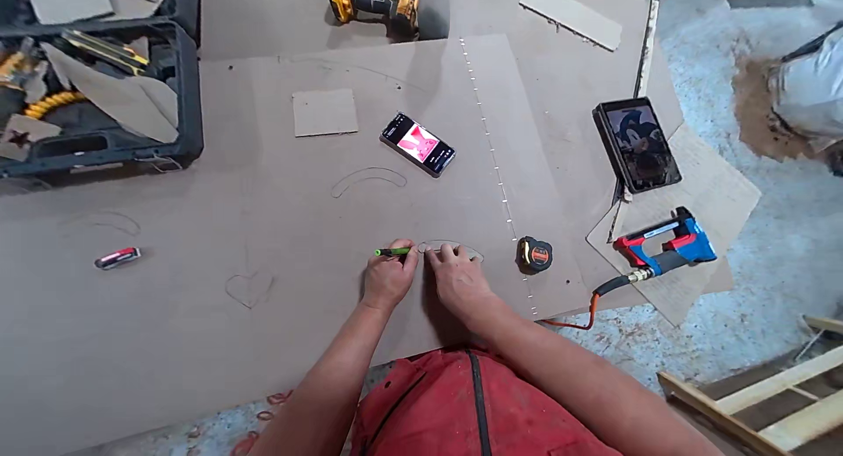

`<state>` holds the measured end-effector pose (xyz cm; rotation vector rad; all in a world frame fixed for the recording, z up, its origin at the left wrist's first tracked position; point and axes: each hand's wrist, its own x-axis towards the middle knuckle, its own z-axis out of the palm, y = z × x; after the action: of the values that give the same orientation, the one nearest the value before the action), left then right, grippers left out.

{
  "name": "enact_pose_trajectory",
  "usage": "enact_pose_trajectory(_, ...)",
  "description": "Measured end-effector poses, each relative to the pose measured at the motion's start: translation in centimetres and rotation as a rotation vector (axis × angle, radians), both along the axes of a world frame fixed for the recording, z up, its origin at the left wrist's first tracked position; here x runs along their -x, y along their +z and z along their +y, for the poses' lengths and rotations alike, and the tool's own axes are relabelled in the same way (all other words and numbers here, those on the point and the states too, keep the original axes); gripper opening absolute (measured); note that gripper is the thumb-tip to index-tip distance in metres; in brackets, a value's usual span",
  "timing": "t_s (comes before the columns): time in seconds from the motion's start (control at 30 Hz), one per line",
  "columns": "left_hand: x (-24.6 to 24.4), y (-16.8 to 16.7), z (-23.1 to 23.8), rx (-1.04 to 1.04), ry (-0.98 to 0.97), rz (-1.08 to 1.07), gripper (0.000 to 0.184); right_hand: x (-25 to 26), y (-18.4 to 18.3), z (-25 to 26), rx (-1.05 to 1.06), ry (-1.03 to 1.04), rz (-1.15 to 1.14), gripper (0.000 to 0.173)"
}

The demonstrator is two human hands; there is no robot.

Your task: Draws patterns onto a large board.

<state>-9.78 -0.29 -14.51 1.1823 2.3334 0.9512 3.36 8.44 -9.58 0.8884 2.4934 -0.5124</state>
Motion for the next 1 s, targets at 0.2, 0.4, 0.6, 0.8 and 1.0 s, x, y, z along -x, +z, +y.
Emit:
enact_pose_trajectory(0.2, -1.3, -0.5, -1.0, -0.099, 0.246, -0.176, 0.018, 0.5, 0.7, 5.6, 0.110, 0.305, -0.018, 0.050)
enact_pose_trajectory(0.4, -3.7, -0.3, -0.7, -0.149, 0.474, -0.298, 0.015, 2.4, 0.8, 11.4, 0.196, 0.751, -0.119, 0.070)
enact_pose_trajectory(0.6, -6.7, -0.4, 1.4, -0.219, 0.740, -0.339, 0.015, 3.4, -0.2, 14.7, 0.179, 0.972, -0.095, 0.074)
enact_pose_trajectory(0.8, -8.0, -0.4, 1.8, -0.191, 0.820, -0.316, 0.024, 3.3, -0.9, 14.2, 0.228, 0.983, -0.006, 0.061)
enact_pose_trajectory(1.0, -9.0, 2.1, 4.6, -0.138, 0.797, -0.380, 0.035, -1.8, 9.7, 15.8, 0.352, 0.540, -0.107, 0.042)
